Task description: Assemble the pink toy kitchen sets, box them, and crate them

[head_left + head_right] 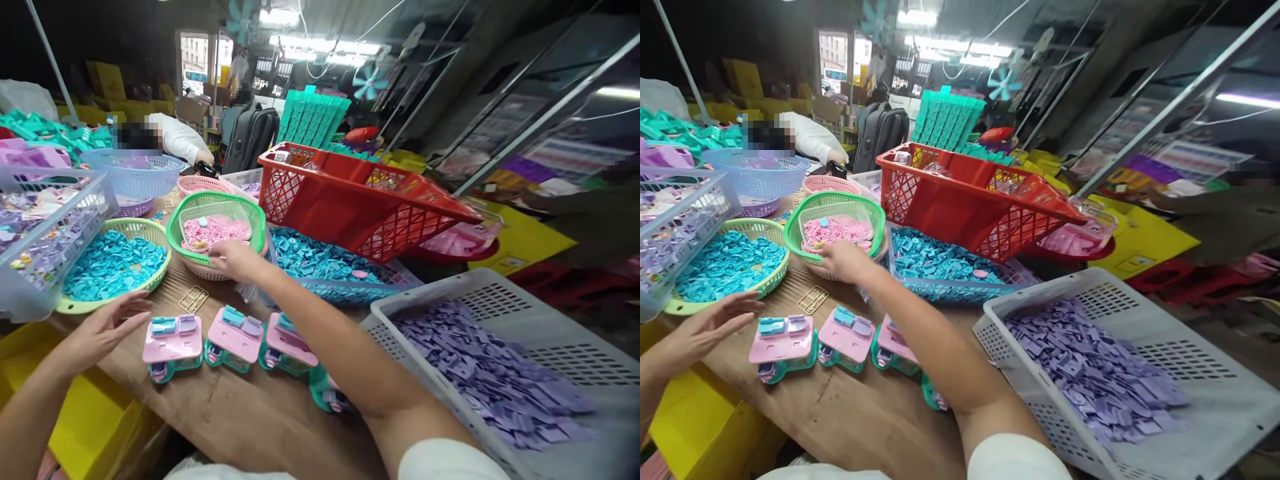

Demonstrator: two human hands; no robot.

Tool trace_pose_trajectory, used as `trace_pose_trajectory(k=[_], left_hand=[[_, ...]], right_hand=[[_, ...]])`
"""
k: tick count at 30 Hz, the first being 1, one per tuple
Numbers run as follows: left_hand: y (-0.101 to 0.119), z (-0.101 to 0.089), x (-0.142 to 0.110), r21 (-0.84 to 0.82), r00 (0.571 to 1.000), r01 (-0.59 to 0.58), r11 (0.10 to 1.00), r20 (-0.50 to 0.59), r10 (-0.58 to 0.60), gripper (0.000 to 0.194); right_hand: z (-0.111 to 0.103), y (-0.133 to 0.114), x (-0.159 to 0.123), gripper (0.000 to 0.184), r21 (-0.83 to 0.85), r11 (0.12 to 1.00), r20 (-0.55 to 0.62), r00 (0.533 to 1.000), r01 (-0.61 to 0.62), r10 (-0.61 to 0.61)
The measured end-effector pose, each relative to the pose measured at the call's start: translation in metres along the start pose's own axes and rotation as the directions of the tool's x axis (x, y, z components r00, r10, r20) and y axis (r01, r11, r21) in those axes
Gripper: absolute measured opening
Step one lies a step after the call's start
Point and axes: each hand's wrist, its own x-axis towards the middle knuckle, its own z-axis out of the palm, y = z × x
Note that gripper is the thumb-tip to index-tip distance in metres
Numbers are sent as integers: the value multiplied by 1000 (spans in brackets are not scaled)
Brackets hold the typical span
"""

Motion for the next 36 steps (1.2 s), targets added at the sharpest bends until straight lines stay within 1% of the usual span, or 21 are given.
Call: trace_pose_trajectory(k=[1,2,3,5,7,8,10,12,15,17,19,20,22,23,24,26,27,29,31,33,36], left_hand=[[7,-4,2,45,999,-32,998,-20,33,46],[16,-7,6,81,997,-63,995,-30,66,43],[26,-7,11,104,995,-94,990,-23,97,42],[49,0,30,105,988,-151,983,52,146,43],[71,15,57,27,973,-186,982,146,180,47],[80,24,74,-34,967,-179,983,179,182,50],[92,43,109,-183,968,-110,977,203,147,53],[96,60,144,-322,970,-7,947,227,85,49],[94,80,185,-441,974,128,888,227,-28,39],[91,89,202,-467,977,170,868,194,-87,34],[87,95,211,-471,980,177,864,169,-109,31],[86,97,213,-465,979,177,867,170,-109,30],[84,99,214,-450,977,181,874,185,-107,30],[84,99,212,-439,973,187,879,208,-104,31],[84,99,211,-422,966,193,886,238,-98,33],[85,100,207,-377,959,187,907,271,-85,38],[85,101,205,-356,960,174,918,268,-78,40],[85,103,203,-334,973,130,934,224,-55,43],[84,104,202,-322,984,94,942,172,-39,39],[82,105,202,-291,987,84,953,156,-39,32],[81,107,201,-213,980,102,972,190,-61,26]], right_hand=[[-9,17,9,26,-50,995,20,996,-86,87],[-15,32,19,24,-95,985,47,987,-147,152],[-18,44,30,21,-129,975,82,978,-182,193],[-14,58,50,15,-156,971,158,966,-180,205],[-3,59,67,14,-159,976,230,955,-151,185],[2,58,72,15,-155,979,254,952,-136,173],[10,56,78,18,-136,984,282,948,-111,146],[10,59,77,18,-95,992,297,949,-85,110],[-2,75,71,13,0,998,298,953,-57,55],[-12,87,67,14,64,997,279,960,-50,30],[-20,97,64,19,240,968,251,968,-72,9],[-22,101,63,22,367,926,237,971,-94,4],[-23,106,62,30,608,780,223,975,-148,11],[-22,108,61,34,686,707,224,974,-172,19],[-21,108,61,36,727,660,228,973,-189,28],[-18,109,60,39,765,607,240,970,-216,42],[-16,109,60,40,776,587,248,968,-228,48],[-15,108,59,39,803,543,261,964,-247,54],[-15,107,57,32,831,489,271,961,-265,60],[-17,106,54,24,852,441,267,959,-281,96],[-21,105,48,21,859,410,243,948,-308,203]])
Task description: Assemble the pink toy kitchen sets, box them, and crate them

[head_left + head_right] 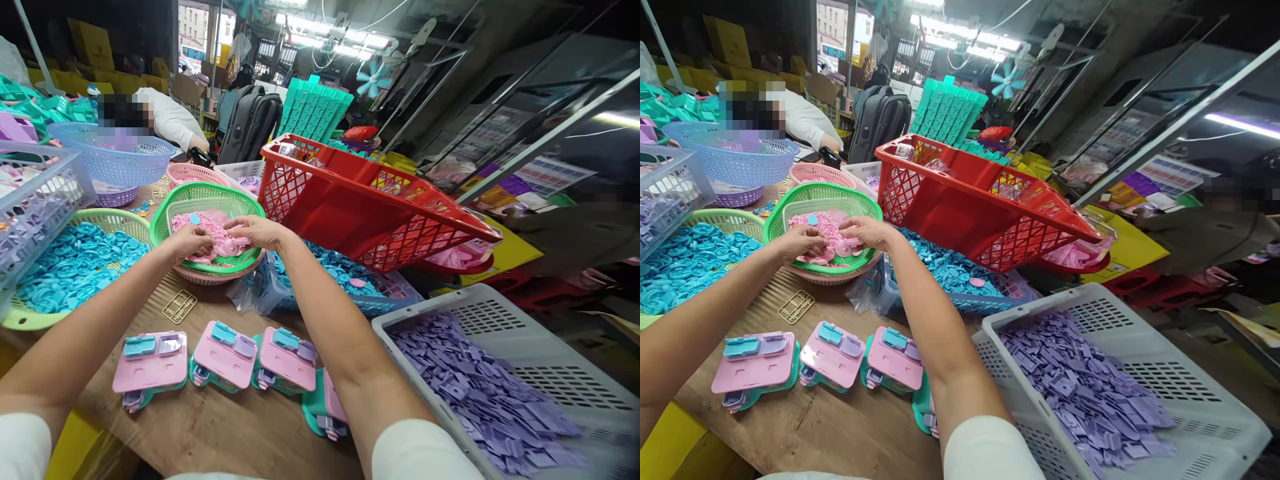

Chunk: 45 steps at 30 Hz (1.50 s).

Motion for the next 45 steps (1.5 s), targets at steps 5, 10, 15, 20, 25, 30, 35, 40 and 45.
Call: trace_pose_trajectory(k=[5,10,15,20,25,30,35,40,45], left_hand=[[8,6,-3,-57,994,57,997,97,-51,18],[21,16,-7,-504,956,231,832,275,-99,55],[18,18,-7,-674,968,235,700,226,-107,46],[11,12,-2,-720,971,236,653,202,-127,38],[11,9,3,-730,978,207,651,154,-138,38],[15,11,3,-675,987,160,720,92,-133,40],[21,16,5,-690,996,81,719,81,-34,46],[23,17,9,-721,998,55,691,30,-48,44],[24,21,8,-741,998,19,671,-27,-58,40]], right_hand=[[-1,3,0,18,40,989,-141,980,145,-138],[12,10,18,19,-151,863,-188,843,482,-504],[23,20,32,24,-169,834,-163,820,525,-549],[20,28,38,25,-74,858,-139,846,509,-514],[16,32,37,24,-140,847,-158,832,514,-531],[18,30,27,25,-442,696,-115,734,566,-669],[27,26,22,16,-744,440,10,667,503,-745],[35,27,22,10,-787,438,-19,692,435,-722],[45,29,18,9,-726,509,-77,682,461,-727]])
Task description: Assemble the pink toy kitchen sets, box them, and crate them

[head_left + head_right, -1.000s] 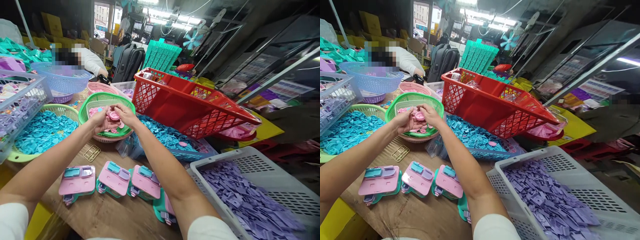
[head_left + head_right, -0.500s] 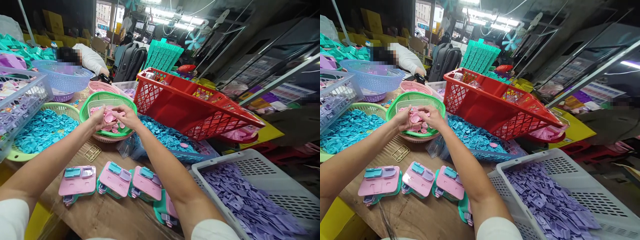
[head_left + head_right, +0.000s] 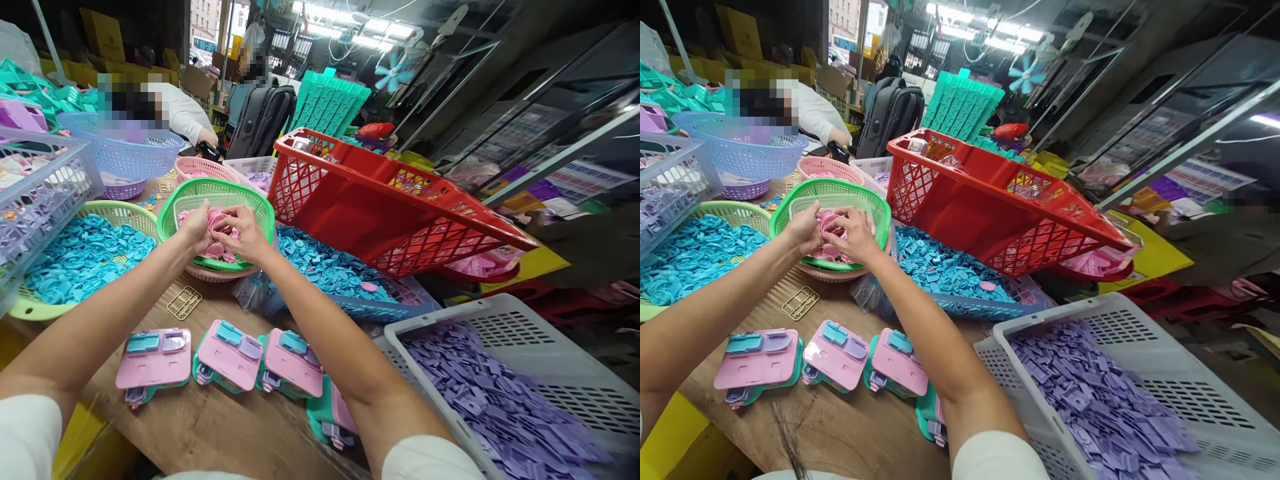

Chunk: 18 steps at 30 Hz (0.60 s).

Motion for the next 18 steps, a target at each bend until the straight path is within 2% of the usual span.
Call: trace_pose_trajectory(k=[3,6,8,10,12,14,18], left_hand=[[1,2,0,10,999,-13,1000,-42,14,36],[5,-1,3,22,986,-78,997,-144,80,30],[9,-6,6,60,978,-91,994,-183,101,24],[13,-12,8,92,983,-63,994,-169,78,13],[15,-18,10,91,989,-34,995,-138,46,4],[15,-22,11,81,991,-28,996,-131,39,3],[13,-26,13,81,981,-99,992,-161,111,16]], right_hand=[[2,-5,2,7,116,992,-24,998,-51,55],[0,-6,8,10,339,926,-74,977,-163,199],[-4,-4,13,14,552,789,-65,929,-270,364],[-7,1,19,17,716,595,4,856,-364,517],[-11,8,25,18,754,482,77,789,-446,609],[-12,14,30,14,701,490,113,759,-518,641],[-3,26,40,8,545,601,152,774,-585,615]])
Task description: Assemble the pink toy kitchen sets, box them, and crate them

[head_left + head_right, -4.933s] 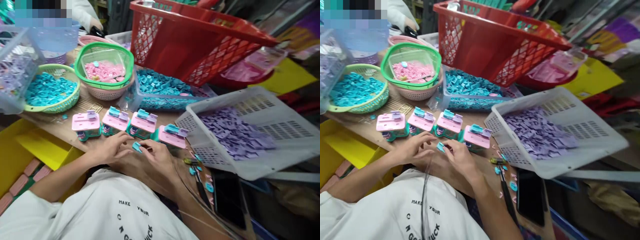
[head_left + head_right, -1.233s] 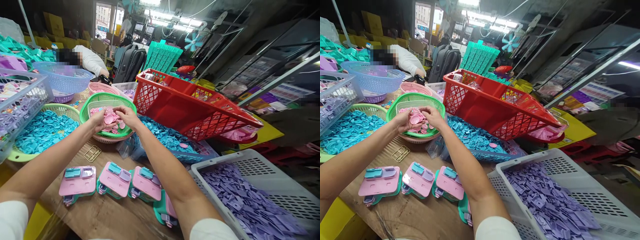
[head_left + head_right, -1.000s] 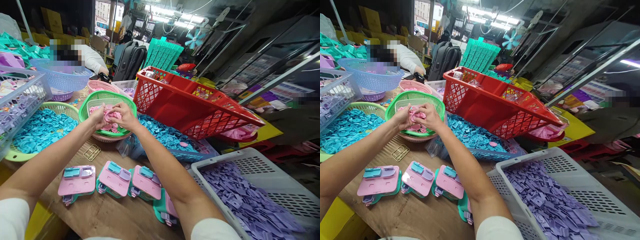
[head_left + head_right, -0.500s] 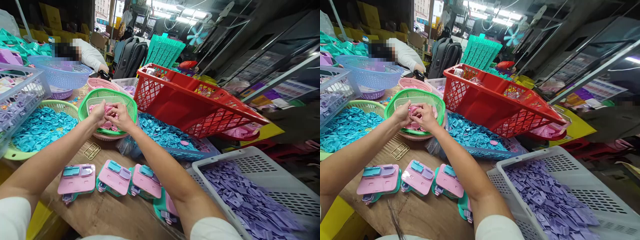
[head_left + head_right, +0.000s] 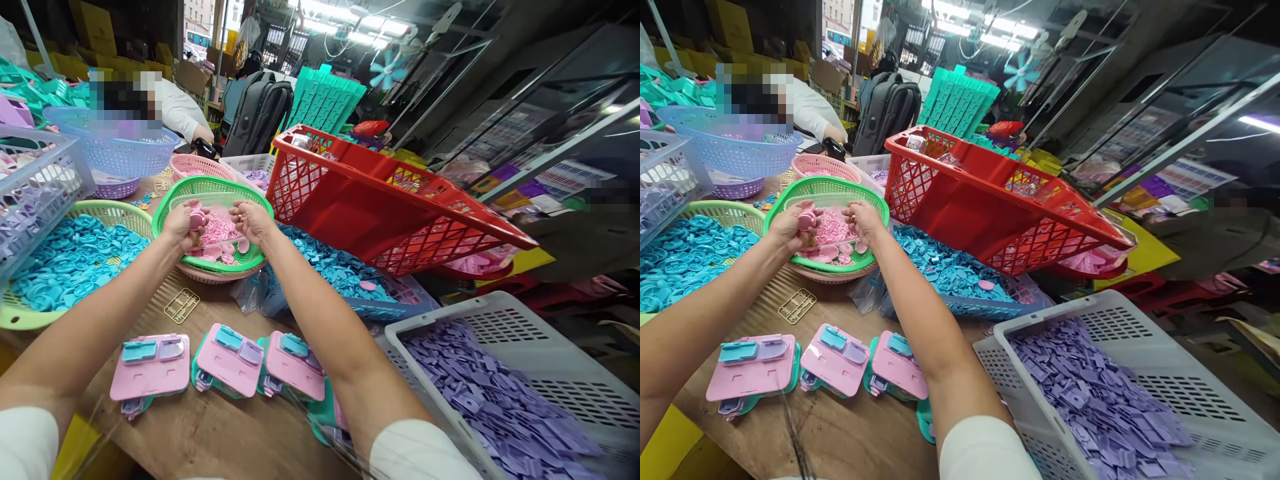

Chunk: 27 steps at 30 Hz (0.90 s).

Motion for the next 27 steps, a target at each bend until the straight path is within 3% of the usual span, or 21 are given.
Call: trace_pose_trajectory(k=[3,6,9,13,19,24,27], left_hand=[[-3,-1,-1,27,993,-95,995,-62,97,24],[-5,-2,-2,65,981,-159,985,-106,166,27],[-6,-3,-2,62,975,-178,982,-121,184,23],[-6,-3,-2,51,990,-100,994,-92,104,18],[-8,-4,-5,91,992,-107,990,-62,113,11],[-9,-5,-6,129,989,-137,982,-46,144,6],[-9,-4,-5,164,991,-121,979,-38,129,9]], right_hand=[[10,9,10,26,-265,962,83,996,60,-39],[20,17,16,44,-510,851,150,987,124,-54],[24,19,17,44,-616,775,165,985,142,-49],[22,18,16,38,-668,729,195,981,150,-24],[16,17,15,37,-556,828,172,985,71,31],[13,10,14,29,-266,960,103,988,-83,114],[12,4,12,23,-69,979,123,972,-191,199]])
